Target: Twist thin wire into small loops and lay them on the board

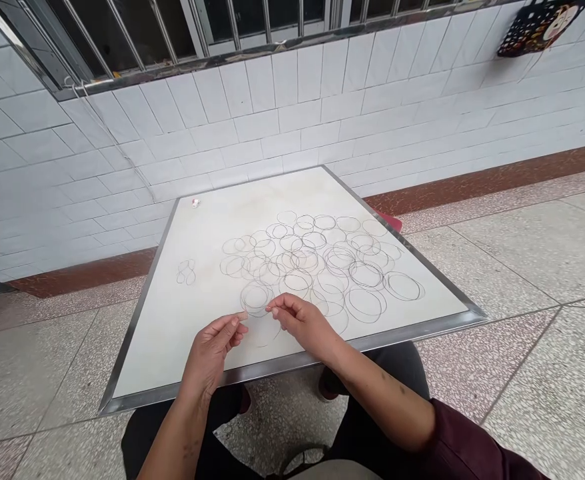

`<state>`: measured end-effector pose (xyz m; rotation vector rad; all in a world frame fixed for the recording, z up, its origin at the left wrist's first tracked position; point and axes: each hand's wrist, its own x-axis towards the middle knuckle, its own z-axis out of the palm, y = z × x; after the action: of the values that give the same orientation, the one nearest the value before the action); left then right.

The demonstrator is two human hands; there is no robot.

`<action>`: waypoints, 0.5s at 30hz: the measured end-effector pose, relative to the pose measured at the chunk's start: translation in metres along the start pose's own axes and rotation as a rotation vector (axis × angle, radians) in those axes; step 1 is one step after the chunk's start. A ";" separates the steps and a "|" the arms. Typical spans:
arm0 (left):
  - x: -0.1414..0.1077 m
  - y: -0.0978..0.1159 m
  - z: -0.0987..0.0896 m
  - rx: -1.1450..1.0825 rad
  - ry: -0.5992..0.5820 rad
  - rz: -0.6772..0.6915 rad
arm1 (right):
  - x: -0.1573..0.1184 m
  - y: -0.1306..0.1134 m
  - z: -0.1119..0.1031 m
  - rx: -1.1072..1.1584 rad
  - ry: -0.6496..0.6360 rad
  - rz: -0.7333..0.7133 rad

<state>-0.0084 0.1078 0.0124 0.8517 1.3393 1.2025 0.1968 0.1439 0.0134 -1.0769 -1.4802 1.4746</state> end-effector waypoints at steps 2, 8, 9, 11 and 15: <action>-0.004 0.002 0.001 -0.023 -0.010 -0.026 | 0.000 0.002 0.000 -0.025 -0.012 -0.013; -0.013 0.007 0.002 -0.098 -0.036 -0.060 | -0.001 0.002 0.000 -0.090 -0.015 -0.016; -0.014 0.008 0.001 -0.111 -0.048 -0.065 | -0.001 0.002 0.000 -0.098 -0.014 -0.016; -0.017 0.008 0.000 -0.129 -0.073 -0.079 | -0.002 0.001 0.001 -0.117 -0.016 -0.018; -0.021 0.004 -0.001 -0.144 -0.071 -0.086 | -0.002 0.002 0.003 -0.194 -0.026 -0.043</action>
<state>-0.0070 0.0884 0.0210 0.7215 1.2049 1.1757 0.1944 0.1403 0.0119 -1.1356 -1.6819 1.3406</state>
